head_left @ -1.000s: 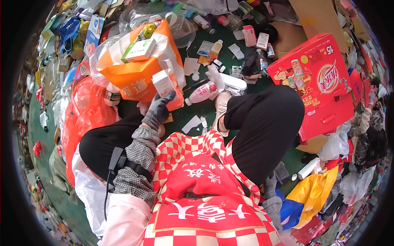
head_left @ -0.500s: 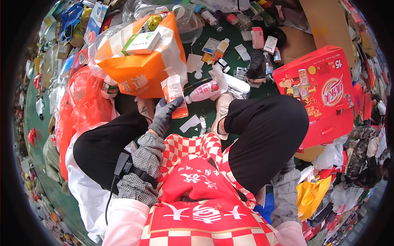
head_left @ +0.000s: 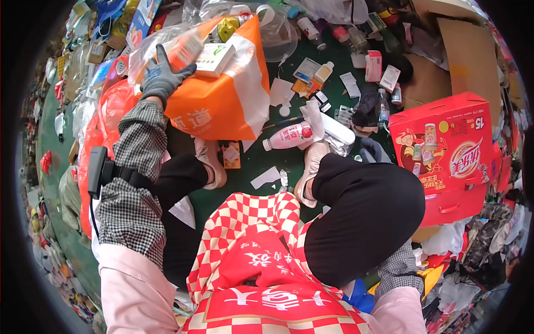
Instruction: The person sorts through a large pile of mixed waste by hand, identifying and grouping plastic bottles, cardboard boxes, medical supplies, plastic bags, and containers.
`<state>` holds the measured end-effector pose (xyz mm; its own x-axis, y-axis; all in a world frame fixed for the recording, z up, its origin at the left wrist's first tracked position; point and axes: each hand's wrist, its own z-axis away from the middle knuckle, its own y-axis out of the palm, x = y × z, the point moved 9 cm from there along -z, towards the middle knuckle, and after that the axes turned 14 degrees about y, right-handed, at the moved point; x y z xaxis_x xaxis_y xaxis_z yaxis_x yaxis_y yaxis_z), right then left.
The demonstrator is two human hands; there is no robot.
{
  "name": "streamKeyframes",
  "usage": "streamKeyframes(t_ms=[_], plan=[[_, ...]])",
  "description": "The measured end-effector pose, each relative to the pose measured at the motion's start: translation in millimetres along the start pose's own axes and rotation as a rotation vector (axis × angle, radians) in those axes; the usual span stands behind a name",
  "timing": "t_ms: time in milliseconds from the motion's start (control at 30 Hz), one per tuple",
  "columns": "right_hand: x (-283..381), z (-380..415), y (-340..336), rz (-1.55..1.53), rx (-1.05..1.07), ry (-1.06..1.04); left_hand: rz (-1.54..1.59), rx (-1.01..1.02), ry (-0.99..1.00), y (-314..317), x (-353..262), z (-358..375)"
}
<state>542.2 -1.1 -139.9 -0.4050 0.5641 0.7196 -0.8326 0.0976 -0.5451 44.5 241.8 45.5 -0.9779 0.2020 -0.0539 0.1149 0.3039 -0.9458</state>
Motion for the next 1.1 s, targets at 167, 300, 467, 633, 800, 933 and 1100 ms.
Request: streamKeyframes(t_ms=[167, 300, 467, 633, 800, 933, 1100], plan=[[66.1, -43.0, 79.2, 0.491, 0.082, -0.439, 0.142, -0.247, 0.552, -62.9, -147.4, 66.3], [91.6, -39.8, 180.5, 0.727, 0.233, -0.834, 0.253, 1.21, 0.575, 109.7, -193.7, 254.0], [57.0, -60.3, 246.9, 1.069, 0.232, -0.785, 0.549, 1.62, 0.134, 127.5, -142.4, 461.4], [44.4, -81.0, 239.4, 0.957, 0.167, -0.663, 0.652, 1.687, -0.233, 124.7, -114.4, 528.1], [46.9, -80.3, 222.1, 0.826, 0.089, -0.638, 0.842, 1.554, -0.569, 175.9, -129.8, 538.3], [49.4, -76.7, 196.3, 0.63, 0.053, -0.558, 0.574, 1.037, -1.136, 209.3, -62.2, 550.0], [51.9, -78.4, 174.4, 0.537, 0.027, -0.487, 0.039, 0.243, -1.81, 142.7, 2.3, 543.0]])
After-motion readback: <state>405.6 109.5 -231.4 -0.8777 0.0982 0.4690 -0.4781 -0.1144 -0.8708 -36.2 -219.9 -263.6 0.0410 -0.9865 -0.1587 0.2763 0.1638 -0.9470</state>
